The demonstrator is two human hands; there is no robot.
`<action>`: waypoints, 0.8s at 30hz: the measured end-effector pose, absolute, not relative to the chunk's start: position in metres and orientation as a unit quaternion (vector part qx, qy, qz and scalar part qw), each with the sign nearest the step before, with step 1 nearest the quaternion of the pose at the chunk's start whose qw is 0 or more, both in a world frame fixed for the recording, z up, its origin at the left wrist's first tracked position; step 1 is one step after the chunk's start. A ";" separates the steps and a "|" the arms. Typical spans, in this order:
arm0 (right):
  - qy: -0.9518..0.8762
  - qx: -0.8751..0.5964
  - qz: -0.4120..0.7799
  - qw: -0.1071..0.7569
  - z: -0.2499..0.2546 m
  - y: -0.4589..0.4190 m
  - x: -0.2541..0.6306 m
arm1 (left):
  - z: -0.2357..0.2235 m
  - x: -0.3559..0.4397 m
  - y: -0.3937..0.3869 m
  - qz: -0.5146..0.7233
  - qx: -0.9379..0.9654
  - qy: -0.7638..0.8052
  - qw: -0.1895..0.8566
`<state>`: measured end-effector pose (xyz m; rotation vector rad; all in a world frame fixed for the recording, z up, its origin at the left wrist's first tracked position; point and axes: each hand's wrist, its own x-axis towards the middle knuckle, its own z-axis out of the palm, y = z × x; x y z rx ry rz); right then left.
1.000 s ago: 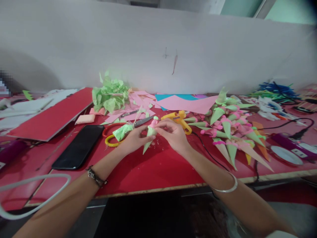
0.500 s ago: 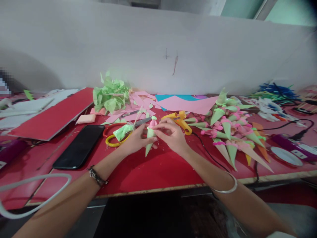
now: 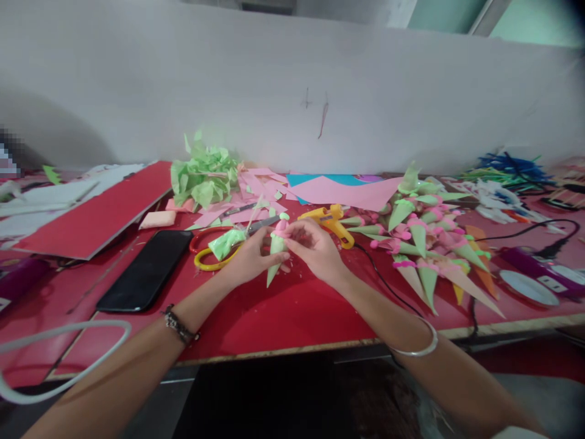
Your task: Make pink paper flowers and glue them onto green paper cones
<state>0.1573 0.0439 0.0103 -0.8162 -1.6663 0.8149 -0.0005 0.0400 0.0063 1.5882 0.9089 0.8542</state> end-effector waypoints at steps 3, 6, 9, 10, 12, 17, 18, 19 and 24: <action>-0.697 -0.334 0.352 0.529 0.010 0.044 0.158 | 0.004 -0.001 0.042 0.367 0.683 0.387 0.499; -0.690 -0.328 0.375 0.525 0.011 0.044 0.158 | 0.002 -0.002 0.043 0.358 0.721 0.407 0.432; -0.688 -0.340 0.388 0.511 0.011 0.044 0.158 | 0.005 -0.003 0.044 0.319 0.750 0.452 0.362; -0.691 -0.346 0.386 0.504 0.011 0.045 0.158 | 0.006 -0.003 0.043 0.308 0.754 0.468 0.343; -0.701 -0.359 0.380 0.485 0.010 0.046 0.158 | 0.009 -0.004 0.042 0.293 0.763 0.485 0.311; -0.704 -0.372 0.415 0.440 0.006 0.048 0.159 | 0.013 -0.002 0.035 0.209 0.802 0.545 0.125; -0.702 -0.377 0.417 0.436 0.006 0.048 0.158 | 0.014 -0.001 0.034 0.190 0.800 0.561 0.089; -0.702 -0.384 0.411 0.437 0.006 0.048 0.158 | 0.016 0.000 0.032 0.178 0.796 0.576 0.060; -0.695 -0.420 0.351 0.467 0.007 0.048 0.159 | 0.027 -0.009 0.036 0.192 0.770 0.608 -0.030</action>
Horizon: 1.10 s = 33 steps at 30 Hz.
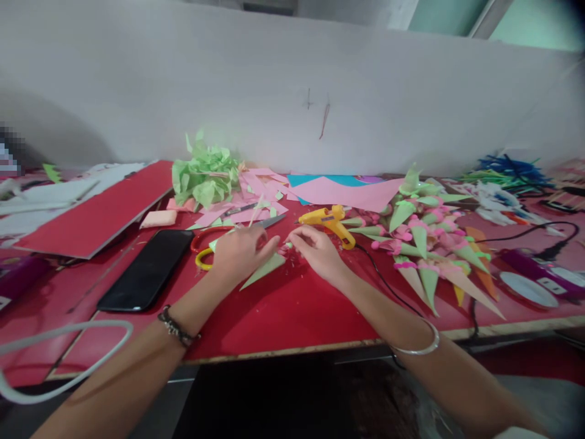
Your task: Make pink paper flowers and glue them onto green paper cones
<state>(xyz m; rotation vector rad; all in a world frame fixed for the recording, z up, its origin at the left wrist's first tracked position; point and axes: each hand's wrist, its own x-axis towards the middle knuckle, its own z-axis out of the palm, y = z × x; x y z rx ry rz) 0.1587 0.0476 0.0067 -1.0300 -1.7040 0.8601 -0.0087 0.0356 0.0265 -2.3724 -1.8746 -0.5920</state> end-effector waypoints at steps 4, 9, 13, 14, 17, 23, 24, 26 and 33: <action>-0.686 -0.399 0.374 0.480 0.009 0.043 0.158 | 0.029 -0.034 0.049 -0.267 -0.727 -0.624 0.109; -0.693 -0.366 0.374 0.496 0.011 0.039 0.158 | 0.023 -0.055 0.060 -0.135 -0.749 -0.649 0.021; -0.701 -0.352 0.364 0.502 0.011 0.039 0.158 | 0.023 -0.048 0.059 -0.105 -0.802 -0.587 0.028; -0.702 -0.351 0.366 0.500 0.012 0.039 0.158 | 0.023 -0.046 0.058 -0.101 -0.810 -0.577 0.035; -0.700 -0.352 0.376 0.495 0.012 0.038 0.158 | 0.025 -0.040 0.055 -0.081 -0.808 -0.582 0.054; -0.717 -0.341 0.360 0.490 0.013 0.036 0.157 | 0.029 -0.028 0.048 -0.161 -0.808 -0.566 0.032; -0.725 -0.336 0.350 0.489 0.013 0.036 0.157 | 0.029 -0.026 0.046 -0.174 -0.816 -0.551 0.021; -0.741 -0.324 0.332 0.485 0.012 0.036 0.157 | 0.027 -0.023 0.044 -0.191 -0.832 -0.520 0.015; -0.789 -0.303 0.291 0.449 0.011 0.039 0.157 | 0.021 -0.020 0.041 -0.171 -0.873 -0.455 0.039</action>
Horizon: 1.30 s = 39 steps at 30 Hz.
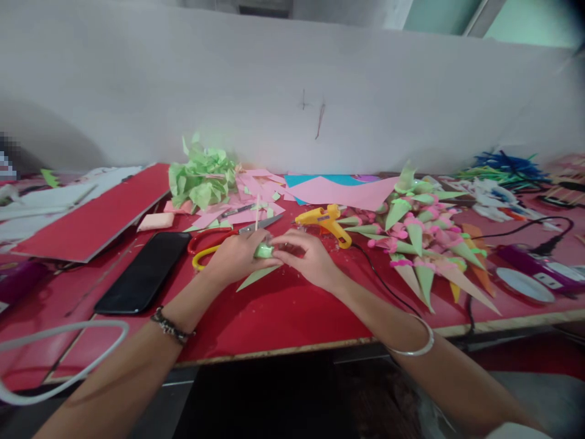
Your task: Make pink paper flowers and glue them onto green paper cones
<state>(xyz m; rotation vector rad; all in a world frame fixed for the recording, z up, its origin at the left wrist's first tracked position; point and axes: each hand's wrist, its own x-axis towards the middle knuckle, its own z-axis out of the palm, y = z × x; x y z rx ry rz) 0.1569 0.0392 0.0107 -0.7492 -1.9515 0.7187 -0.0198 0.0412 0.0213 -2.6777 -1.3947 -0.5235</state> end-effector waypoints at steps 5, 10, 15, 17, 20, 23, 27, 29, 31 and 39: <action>-0.786 -0.287 0.303 0.456 0.010 0.040 0.157 | 0.021 -0.017 0.040 -0.141 -0.881 -0.446 0.064; -0.787 -0.290 0.294 0.458 0.012 0.038 0.155 | 0.020 -0.016 0.040 -0.131 -0.878 -0.454 0.078; -0.762 -0.298 0.309 0.485 0.014 0.036 0.155 | 0.022 -0.013 0.038 -0.156 -0.874 -0.455 0.071; -0.729 -0.307 0.349 0.503 0.014 0.037 0.155 | 0.023 -0.012 0.038 -0.164 -0.872 -0.456 0.070; -0.646 -0.326 0.428 0.542 0.013 0.041 0.156 | 0.026 -0.016 0.040 -0.152 -0.856 -0.488 0.080; -0.565 -0.343 0.470 0.585 0.011 0.046 0.158 | 0.027 -0.025 0.046 -0.136 -0.819 -0.550 0.092; -0.568 -0.343 0.480 0.574 0.009 0.047 0.159 | 0.021 -0.041 0.058 -0.119 -0.777 -0.605 0.122; -0.578 -0.338 0.482 0.565 0.009 0.046 0.159 | 0.017 -0.044 0.061 -0.144 -0.783 -0.584 0.157; -0.576 -0.335 0.491 0.561 0.010 0.045 0.158 | 0.014 -0.043 0.061 -0.184 -0.789 -0.556 0.184; -0.590 -0.318 0.521 0.528 0.017 0.039 0.155 | 0.016 -0.017 0.048 -0.215 -0.867 -0.436 0.107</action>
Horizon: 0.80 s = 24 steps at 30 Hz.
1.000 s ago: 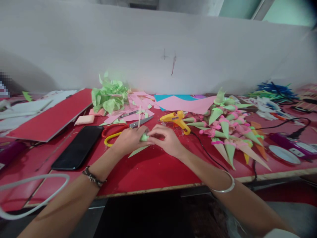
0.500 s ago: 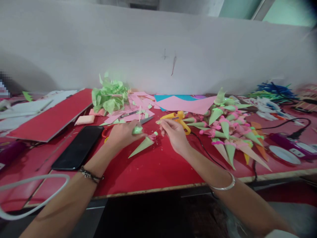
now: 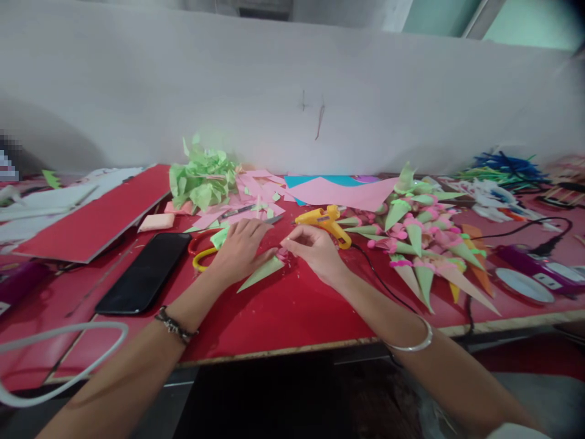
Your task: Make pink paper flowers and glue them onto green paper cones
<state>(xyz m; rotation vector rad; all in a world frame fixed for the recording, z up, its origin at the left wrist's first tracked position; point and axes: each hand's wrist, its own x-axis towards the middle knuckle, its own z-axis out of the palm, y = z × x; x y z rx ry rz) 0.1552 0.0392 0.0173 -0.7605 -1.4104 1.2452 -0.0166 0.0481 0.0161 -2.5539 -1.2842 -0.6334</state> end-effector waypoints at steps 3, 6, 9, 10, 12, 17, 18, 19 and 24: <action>-0.594 -0.324 0.514 0.527 0.017 0.040 0.156 | 0.020 -0.014 0.044 -0.223 -0.872 -0.430 0.071; -0.603 -0.335 0.494 0.530 0.014 0.043 0.158 | 0.024 -0.014 0.042 -0.222 -0.872 -0.434 0.040; -0.614 -0.333 0.486 0.525 0.012 0.046 0.159 | 0.025 -0.013 0.040 -0.197 -0.877 -0.438 0.015; -0.617 -0.333 0.484 0.524 0.011 0.046 0.160 | 0.025 -0.013 0.040 -0.185 -0.879 -0.440 0.008; -0.615 -0.334 0.483 0.527 0.011 0.046 0.160 | 0.023 -0.012 0.039 -0.157 -0.883 -0.442 -0.005; -0.562 -0.329 0.526 0.547 0.010 0.047 0.158 | 0.018 -0.012 0.039 -0.107 -0.887 -0.449 -0.036; -0.553 -0.326 0.535 0.549 0.010 0.047 0.158 | 0.017 -0.012 0.039 -0.102 -0.886 -0.450 -0.046; -0.546 -0.324 0.542 0.550 0.010 0.047 0.157 | 0.017 -0.012 0.039 -0.100 -0.885 -0.450 -0.058; -0.543 -0.331 0.549 0.541 0.012 0.046 0.157 | 0.017 -0.012 0.040 -0.140 -0.880 -0.434 -0.133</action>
